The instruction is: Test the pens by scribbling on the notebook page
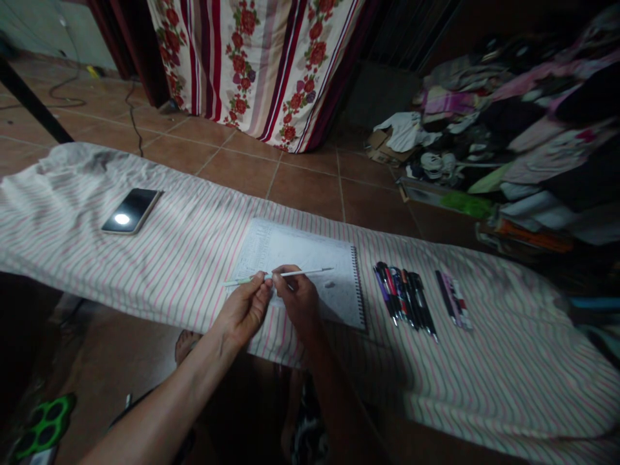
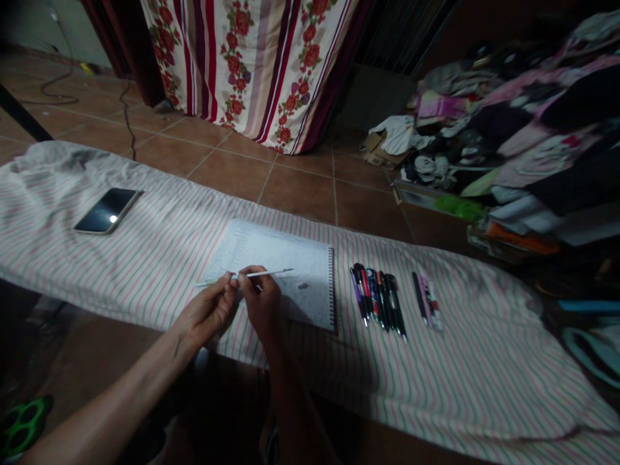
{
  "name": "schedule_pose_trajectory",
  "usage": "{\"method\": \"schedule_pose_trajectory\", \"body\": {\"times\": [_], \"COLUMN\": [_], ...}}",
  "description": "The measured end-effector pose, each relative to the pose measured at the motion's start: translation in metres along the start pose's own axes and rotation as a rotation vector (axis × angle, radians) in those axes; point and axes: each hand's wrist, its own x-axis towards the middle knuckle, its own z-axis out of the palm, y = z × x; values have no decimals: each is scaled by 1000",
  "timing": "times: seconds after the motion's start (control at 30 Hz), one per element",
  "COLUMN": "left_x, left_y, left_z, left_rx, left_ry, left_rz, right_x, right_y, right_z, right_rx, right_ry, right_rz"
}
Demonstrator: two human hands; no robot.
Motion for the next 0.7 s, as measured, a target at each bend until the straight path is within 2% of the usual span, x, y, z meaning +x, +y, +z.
{"method": "schedule_pose_trajectory", "body": {"times": [0.1,0.5,0.6,0.7], "left_x": [1,-2,-2,-1], "left_y": [0,0,0,1], "left_z": [-2,1,1,1], "left_rx": [-21,-11,-5,-9], "left_ry": [-3,-29,-24,-6], "left_rz": [3,-47,-44,-42], "right_x": [1,4,3,0], "right_y": [1,2,-3,-12], "right_z": [1,-3,-3,-5], "right_rx": [33,-65,-22,111], "right_ry": [-19,-62,-55,-52], "right_rz": [12,-38,9,146]}}
